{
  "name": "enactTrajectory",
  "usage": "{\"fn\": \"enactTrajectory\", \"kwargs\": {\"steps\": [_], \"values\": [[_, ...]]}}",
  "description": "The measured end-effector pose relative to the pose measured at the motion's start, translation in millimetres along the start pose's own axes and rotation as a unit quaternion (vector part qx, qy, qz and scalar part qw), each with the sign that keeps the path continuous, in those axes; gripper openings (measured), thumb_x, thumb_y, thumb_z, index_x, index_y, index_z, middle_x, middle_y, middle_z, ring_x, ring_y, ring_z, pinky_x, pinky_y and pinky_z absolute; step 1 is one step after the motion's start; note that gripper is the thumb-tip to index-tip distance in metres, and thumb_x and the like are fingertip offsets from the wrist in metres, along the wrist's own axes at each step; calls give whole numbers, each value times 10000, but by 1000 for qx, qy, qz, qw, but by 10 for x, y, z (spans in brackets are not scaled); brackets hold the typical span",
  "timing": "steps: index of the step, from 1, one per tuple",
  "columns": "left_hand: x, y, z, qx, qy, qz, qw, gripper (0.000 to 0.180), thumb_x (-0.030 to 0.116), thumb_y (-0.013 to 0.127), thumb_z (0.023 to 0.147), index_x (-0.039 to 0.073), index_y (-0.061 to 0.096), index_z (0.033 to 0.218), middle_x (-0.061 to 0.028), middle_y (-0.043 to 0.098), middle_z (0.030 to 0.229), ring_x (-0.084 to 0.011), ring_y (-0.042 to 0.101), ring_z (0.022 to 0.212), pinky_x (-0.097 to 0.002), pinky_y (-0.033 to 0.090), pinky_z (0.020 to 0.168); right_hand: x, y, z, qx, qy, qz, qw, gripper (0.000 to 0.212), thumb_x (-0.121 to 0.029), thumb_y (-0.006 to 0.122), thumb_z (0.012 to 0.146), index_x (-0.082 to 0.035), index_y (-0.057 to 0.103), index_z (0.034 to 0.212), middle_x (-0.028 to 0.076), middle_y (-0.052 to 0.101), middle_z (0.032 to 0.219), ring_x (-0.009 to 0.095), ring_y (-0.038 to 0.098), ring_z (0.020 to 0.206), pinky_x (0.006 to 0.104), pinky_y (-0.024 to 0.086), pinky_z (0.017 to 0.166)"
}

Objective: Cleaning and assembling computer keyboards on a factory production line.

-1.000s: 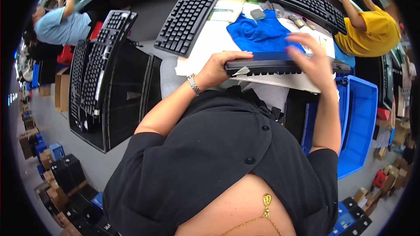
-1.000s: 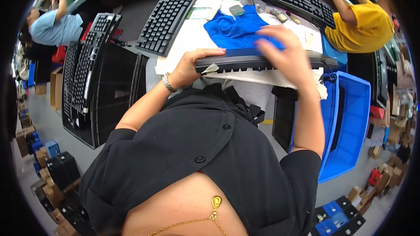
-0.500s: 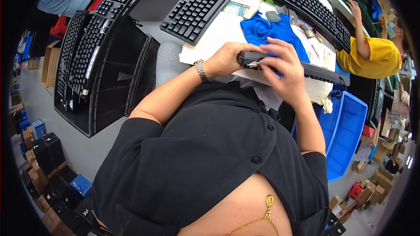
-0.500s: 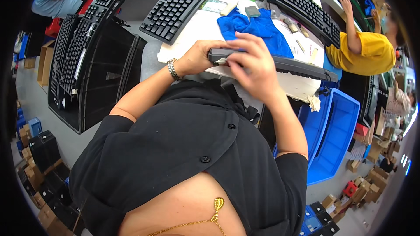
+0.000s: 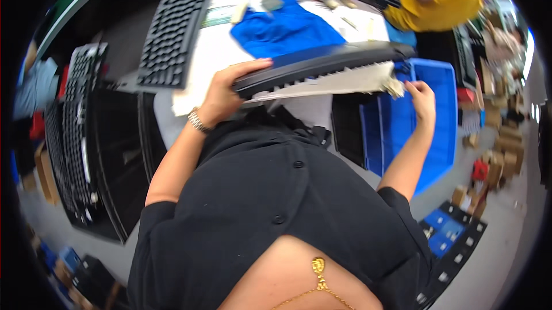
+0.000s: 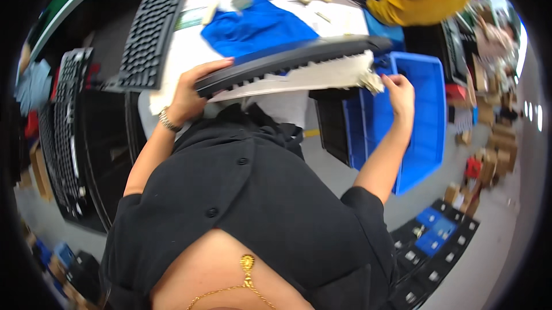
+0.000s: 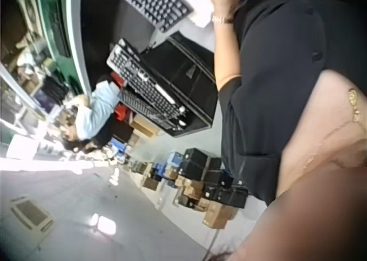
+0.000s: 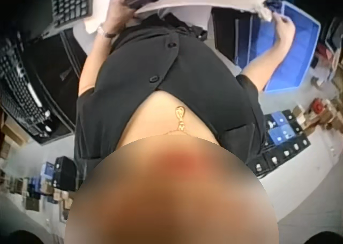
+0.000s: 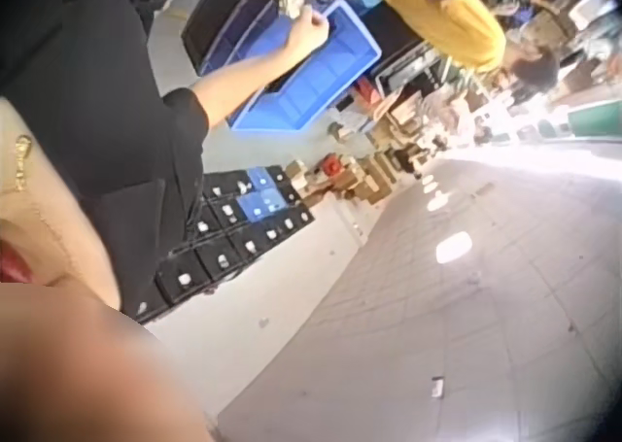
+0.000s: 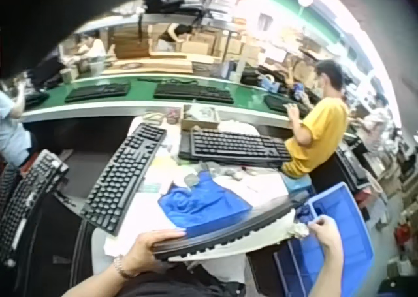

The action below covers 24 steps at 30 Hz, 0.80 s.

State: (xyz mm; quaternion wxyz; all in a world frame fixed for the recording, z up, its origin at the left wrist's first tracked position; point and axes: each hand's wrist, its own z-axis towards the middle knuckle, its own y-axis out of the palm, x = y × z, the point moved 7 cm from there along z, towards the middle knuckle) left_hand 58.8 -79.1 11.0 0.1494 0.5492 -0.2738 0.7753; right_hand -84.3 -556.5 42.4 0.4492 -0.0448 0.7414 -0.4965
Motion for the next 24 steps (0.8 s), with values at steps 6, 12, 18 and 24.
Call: {"fn": "enactTrajectory", "kwargs": {"steps": [6,12,18,24], "values": [[-65,66,37,-5,-15,-16,1000,579,-120,704,658,60,671,1207,-100,675,1252,-244,651,1124,-305,486,1013,523,89,136,-2,85,-1,996,249,-259,739,844,-16,686,859,41,606,732,141,515,656,270,461,638],[5,48,55,3,-9,-7,1000,537,-99,703,689,70,681,1198,-91,687,1230,-239,654,1127,-304,485,1014,584,204,237,99,78,-234,964,292,-293,743,843,-9,692,891,86,616,794,216,563,704,310,492,684],[-13,38,30,3,10,-7,1000,538,-81,723,697,75,679,1210,-88,689,1228,-228,656,1122,-298,488,1008,-386,-145,191,247,-96,-286,921,334,-331,747,839,-4,694,884,128,618,864,272,610,794,329,511,743],[-48,-47,-46,13,-15,9,1000,502,-71,700,722,97,690,1195,-50,702,1210,-205,674,1083,-299,497,995,-1934,473,366,57,-295,-133,945,305,-315,707,879,-21,718,958,125,682,920,252,630,795,310,512,768]]}}
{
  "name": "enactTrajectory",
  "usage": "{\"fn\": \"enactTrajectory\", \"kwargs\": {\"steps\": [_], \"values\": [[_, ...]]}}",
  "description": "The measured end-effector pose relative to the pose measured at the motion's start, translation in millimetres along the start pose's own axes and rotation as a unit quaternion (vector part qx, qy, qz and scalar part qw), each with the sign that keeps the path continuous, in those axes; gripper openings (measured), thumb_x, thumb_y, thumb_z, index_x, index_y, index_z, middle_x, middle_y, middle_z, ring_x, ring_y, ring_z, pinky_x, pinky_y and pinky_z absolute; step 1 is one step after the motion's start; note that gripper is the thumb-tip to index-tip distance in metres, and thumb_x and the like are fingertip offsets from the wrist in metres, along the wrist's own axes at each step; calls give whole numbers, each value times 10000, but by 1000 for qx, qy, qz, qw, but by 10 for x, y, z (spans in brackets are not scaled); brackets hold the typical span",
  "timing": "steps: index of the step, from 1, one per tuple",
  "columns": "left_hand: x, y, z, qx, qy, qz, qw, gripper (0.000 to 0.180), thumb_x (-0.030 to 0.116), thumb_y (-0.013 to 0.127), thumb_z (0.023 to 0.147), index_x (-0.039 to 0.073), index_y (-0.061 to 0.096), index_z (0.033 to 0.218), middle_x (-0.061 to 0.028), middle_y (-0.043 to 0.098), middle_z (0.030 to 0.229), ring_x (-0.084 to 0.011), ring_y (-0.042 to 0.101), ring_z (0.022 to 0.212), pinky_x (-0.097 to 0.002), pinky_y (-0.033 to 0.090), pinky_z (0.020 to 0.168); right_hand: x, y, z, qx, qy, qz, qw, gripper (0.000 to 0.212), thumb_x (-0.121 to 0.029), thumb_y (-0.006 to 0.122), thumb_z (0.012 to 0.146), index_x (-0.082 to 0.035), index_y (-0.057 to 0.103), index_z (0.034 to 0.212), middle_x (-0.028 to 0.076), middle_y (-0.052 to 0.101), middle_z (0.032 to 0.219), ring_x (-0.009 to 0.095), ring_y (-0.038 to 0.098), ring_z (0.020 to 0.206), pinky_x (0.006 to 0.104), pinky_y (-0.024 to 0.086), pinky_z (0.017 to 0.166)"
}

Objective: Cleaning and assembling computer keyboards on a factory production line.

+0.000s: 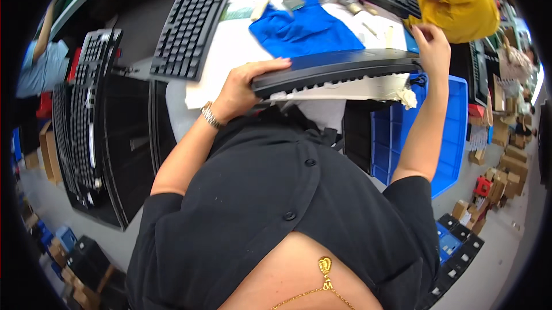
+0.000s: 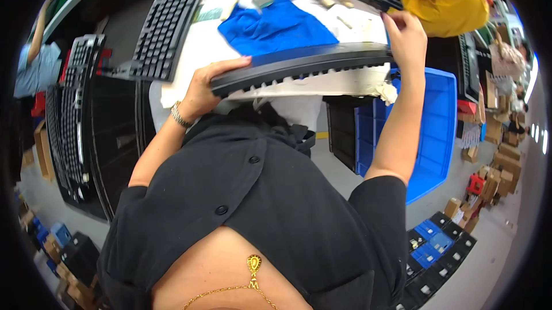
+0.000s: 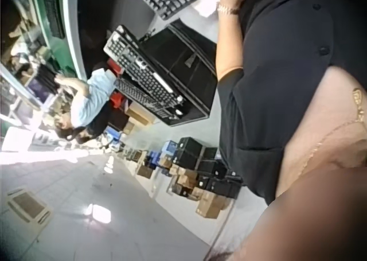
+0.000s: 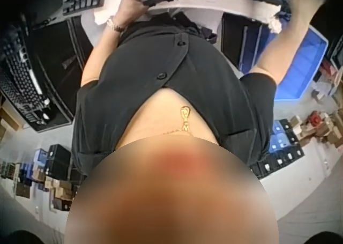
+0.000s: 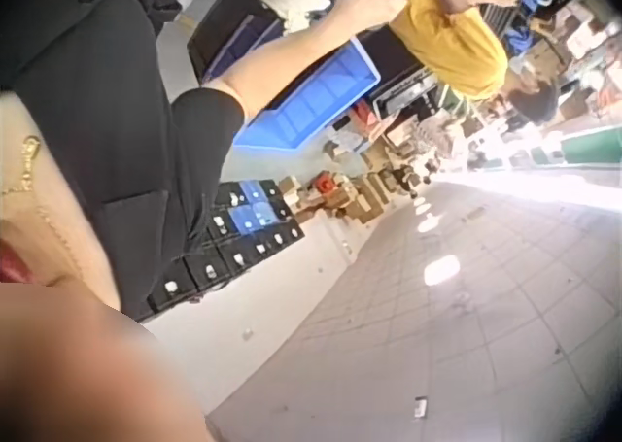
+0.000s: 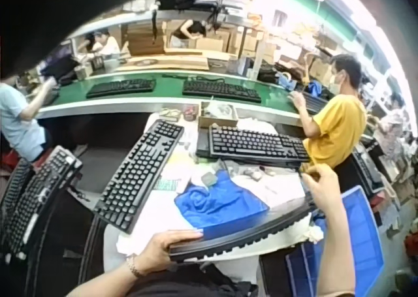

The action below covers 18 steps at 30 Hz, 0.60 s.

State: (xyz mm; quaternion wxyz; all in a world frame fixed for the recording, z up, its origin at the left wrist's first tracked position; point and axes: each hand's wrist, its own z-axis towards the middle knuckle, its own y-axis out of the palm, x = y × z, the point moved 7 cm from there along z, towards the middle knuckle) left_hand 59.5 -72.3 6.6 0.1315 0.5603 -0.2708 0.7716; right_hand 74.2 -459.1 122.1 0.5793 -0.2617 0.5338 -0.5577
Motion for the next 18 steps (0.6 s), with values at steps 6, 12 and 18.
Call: {"fn": "enactTrajectory", "kwargs": {"steps": [6,12,18], "values": [[-2,60,95,18,67,23,997,614,-122,707,659,188,703,1189,-1,732,1128,-169,698,910,-286,532,896,-347,1250,747,-239,-51,-29,969,305,-223,681,887,9,689,1085,139,698,991,220,643,829,302,511,774],[-63,19,20,28,44,24,998,636,-139,672,650,190,702,1194,-1,737,1110,-164,696,869,-292,534,862,-498,2019,885,-299,-160,-98,936,332,-210,683,831,11,672,1079,159,692,984,271,643,823,353,521,784],[-19,30,-26,6,44,20,999,599,-126,656,669,145,692,1202,-25,712,1190,-205,687,1013,-291,506,955,-368,1818,818,-298,-160,-138,931,363,-186,688,786,31,657,1076,173,689,957,285,645,804,370,529,784]]}}
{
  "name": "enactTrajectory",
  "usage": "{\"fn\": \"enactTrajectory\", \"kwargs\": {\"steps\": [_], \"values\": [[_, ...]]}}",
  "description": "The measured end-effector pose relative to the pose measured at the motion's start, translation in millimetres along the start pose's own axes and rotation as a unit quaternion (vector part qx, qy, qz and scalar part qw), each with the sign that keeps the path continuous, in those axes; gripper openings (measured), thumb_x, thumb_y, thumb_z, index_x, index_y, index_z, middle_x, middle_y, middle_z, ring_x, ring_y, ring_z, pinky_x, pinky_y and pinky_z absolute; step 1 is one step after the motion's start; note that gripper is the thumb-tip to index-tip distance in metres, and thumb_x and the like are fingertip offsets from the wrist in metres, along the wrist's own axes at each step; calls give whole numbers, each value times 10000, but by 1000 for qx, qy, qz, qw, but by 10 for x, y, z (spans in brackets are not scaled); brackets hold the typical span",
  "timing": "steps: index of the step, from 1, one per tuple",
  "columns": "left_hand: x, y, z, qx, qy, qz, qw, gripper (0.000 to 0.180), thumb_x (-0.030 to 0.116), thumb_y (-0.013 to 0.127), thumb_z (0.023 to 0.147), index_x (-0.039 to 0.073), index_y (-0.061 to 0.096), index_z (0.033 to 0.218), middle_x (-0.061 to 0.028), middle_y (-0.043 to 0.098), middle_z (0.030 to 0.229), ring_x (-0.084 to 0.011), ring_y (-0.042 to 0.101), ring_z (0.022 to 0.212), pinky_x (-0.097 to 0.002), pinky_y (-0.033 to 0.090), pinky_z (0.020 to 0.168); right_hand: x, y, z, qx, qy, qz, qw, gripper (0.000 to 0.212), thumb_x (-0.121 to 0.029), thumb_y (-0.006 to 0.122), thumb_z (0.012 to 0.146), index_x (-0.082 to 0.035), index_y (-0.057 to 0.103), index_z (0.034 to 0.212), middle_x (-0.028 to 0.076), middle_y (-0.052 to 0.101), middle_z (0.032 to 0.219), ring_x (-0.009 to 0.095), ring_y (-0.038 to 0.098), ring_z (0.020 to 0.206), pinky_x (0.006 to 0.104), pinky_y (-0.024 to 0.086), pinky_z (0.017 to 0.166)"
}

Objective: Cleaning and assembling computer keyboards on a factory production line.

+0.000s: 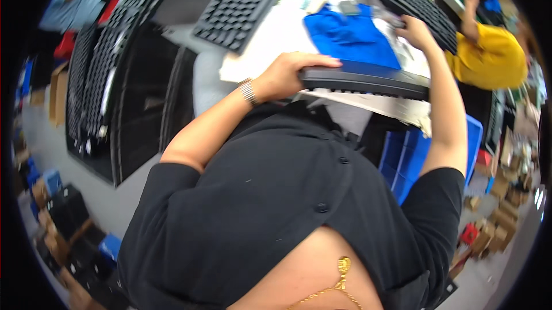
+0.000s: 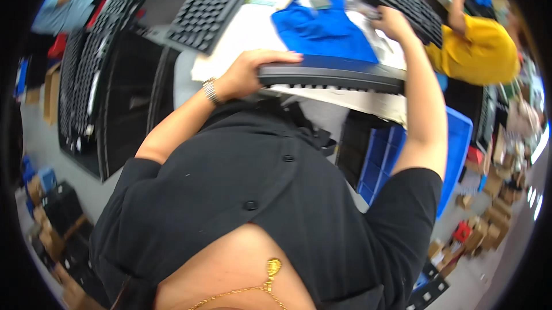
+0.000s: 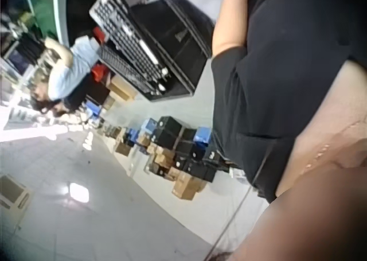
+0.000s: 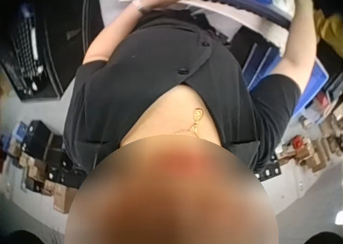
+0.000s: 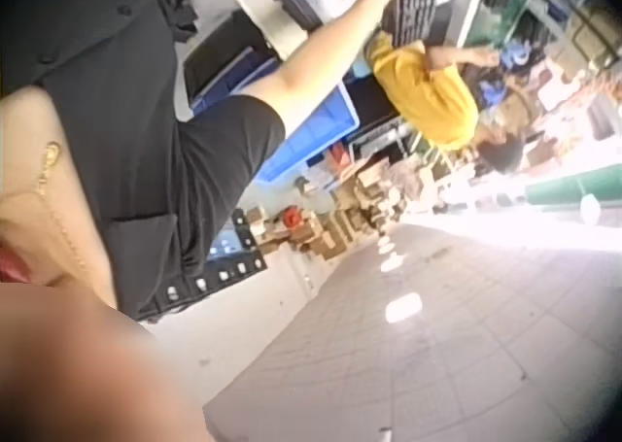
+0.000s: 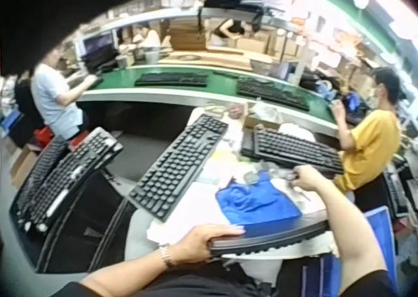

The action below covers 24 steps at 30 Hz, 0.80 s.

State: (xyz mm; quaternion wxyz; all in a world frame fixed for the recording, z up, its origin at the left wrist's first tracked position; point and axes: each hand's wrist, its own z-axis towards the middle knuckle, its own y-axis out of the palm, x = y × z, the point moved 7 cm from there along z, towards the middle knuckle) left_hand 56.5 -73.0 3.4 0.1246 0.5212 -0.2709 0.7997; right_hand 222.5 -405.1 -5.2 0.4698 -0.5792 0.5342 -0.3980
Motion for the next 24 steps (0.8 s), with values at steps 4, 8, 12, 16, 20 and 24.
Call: {"fn": "enactTrajectory", "kwargs": {"steps": [4,8,12,16,20,24], "values": [[78,-1,25,4,16,-5,1000,520,-78,678,711,102,690,1200,-53,709,1192,-209,676,1056,-296,505,971,149,-146,-114,35,21,47,998,383,-192,689,799,27,663,1112,159,697,981,271,656,832,348,534,782],[90,1,76,-5,0,-26,1000,511,-64,689,718,99,689,1202,-58,711,1186,-207,673,1063,-294,507,970,302,-272,-170,36,32,57,997,395,-196,688,809,21,665,1138,156,699,1010,268,663,851,332,541,760],[48,22,94,-7,-5,-33,999,496,-44,704,732,106,690,1205,-63,712,1182,-203,672,1071,-289,508,966,464,-188,-222,-81,81,92,989,361,-205,690,810,30,684,1085,150,705,963,254,674,784,324,556,723],[36,24,86,0,0,-28,1000,486,-35,710,739,108,691,1204,-60,712,1181,-201,673,1067,-289,507,972,446,-70,-300,-201,116,125,965,335,-214,692,812,38,704,1031,144,711,916,241,684,717,317,571,686],[27,19,97,0,0,-25,1000,482,-33,713,744,110,691,1203,-56,712,1184,-199,673,1066,-289,505,978,397,-87,-305,-191,111,133,966,313,-220,688,817,33,713,1000,138,712,891,236,683,696,317,571,676],[33,14,98,-2,-6,-26,1000,480,-37,712,746,112,691,1202,-52,711,1187,-198,672,1070,-289,502,986,278,-182,-218,-110,79,135,982,284,-227,680,825,17,723,964,128,711,863,232,674,687,322,564,674]]}}
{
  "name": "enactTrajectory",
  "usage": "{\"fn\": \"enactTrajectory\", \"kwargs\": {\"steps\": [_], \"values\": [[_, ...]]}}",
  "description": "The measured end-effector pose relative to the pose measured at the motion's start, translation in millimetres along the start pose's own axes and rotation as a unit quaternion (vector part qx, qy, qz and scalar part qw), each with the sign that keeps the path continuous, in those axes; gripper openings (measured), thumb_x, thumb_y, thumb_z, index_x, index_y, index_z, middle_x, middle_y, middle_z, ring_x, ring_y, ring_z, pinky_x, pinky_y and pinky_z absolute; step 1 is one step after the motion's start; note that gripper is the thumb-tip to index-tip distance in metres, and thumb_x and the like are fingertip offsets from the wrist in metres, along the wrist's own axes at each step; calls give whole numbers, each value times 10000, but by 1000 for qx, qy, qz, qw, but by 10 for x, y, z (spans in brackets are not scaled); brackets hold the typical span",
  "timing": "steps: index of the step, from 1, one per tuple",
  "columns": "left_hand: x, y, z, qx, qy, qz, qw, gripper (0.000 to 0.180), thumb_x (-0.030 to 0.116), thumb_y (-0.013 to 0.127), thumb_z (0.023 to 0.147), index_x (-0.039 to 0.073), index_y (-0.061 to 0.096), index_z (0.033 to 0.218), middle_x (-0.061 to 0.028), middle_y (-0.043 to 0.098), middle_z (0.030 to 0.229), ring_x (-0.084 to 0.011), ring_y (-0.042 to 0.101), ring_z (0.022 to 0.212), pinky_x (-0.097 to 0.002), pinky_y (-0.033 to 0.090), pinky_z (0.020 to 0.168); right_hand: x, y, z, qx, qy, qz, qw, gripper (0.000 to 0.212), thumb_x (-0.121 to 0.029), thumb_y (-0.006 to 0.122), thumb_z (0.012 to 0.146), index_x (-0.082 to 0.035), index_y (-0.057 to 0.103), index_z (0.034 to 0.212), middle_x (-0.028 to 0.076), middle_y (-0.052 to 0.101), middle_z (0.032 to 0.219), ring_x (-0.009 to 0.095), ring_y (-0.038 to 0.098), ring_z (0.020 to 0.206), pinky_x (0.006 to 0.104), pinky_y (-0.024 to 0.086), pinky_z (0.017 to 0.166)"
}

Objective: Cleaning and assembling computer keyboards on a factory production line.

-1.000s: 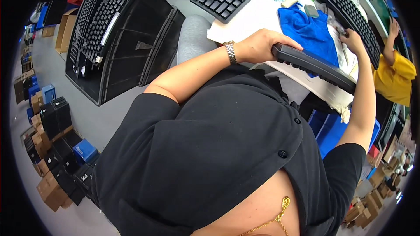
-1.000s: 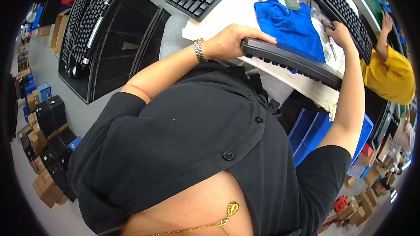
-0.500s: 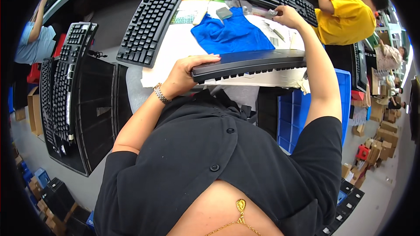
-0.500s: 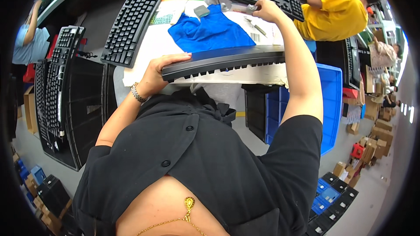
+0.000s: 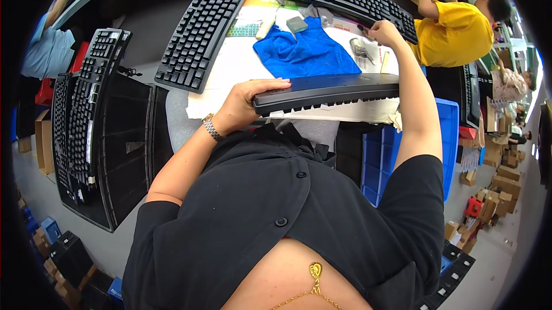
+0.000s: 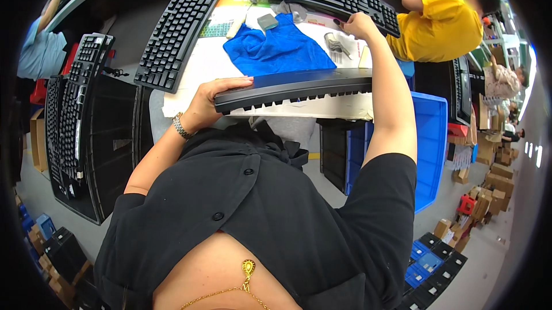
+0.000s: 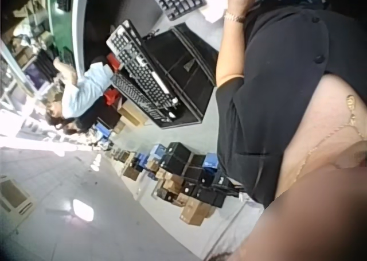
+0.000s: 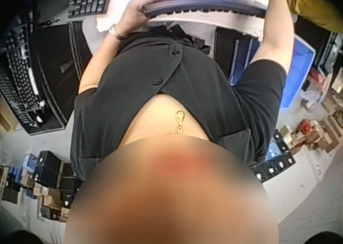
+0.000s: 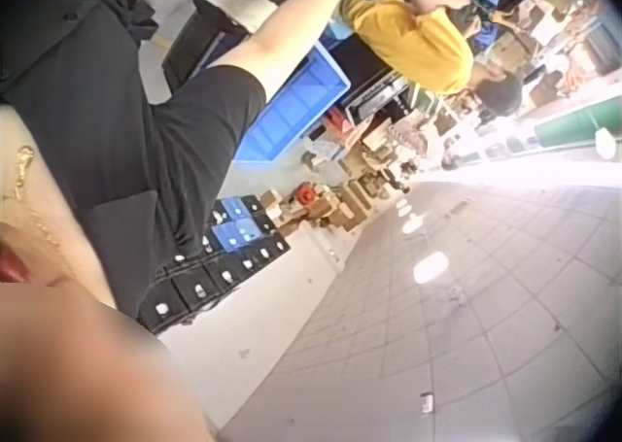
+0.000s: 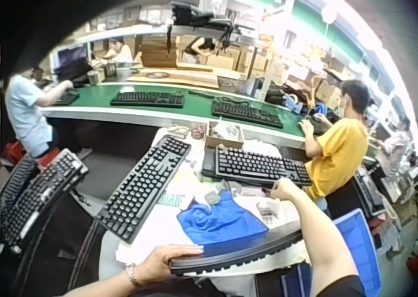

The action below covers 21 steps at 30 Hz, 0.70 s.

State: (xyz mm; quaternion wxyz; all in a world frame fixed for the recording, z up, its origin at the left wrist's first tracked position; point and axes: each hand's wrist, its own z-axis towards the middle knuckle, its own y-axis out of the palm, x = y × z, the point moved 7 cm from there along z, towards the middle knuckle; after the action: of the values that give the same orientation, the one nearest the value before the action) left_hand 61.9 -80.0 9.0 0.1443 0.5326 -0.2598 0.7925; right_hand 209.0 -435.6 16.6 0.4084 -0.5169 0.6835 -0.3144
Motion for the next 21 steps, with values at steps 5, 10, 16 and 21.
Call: {"fn": "enactTrajectory", "kwargs": {"steps": [5,10,16,21], "values": [[16,-3,-9,-2,-5,-4,1000,482,-49,705,743,108,691,1198,-50,708,1195,-201,670,1081,-289,499,992,-263,-59,52,94,-57,7,994,257,-236,669,836,-2,734,920,117,710,828,227,664,676,327,554,672],[17,-6,8,-5,4,3,1000,487,-63,697,731,92,690,1193,-65,702,1208,-208,671,1081,-292,500,985,-784,5,133,150,-160,11,976,275,-278,650,856,-20,742,882,115,715,815,238,665,703,353,547,700],[-20,-8,-34,6,-9,0,1000,497,-84,677,735,110,693,1192,-49,705,1202,-197,674,1068,-287,501,985,-1611,382,288,139,-184,-136,963,325,-309,657,849,-23,729,986,138,725,898,259,681,761,366,555,741],[-11,8,0,12,13,5,1000,505,-107,649,740,126,698,1185,-36,719,1166,-181,688,1014,-281,516,947,-1728,335,231,179,-190,-182,948,375,-321,668,842,-19,711,1061,154,724,956,269,688,796,367,559,760]]}}
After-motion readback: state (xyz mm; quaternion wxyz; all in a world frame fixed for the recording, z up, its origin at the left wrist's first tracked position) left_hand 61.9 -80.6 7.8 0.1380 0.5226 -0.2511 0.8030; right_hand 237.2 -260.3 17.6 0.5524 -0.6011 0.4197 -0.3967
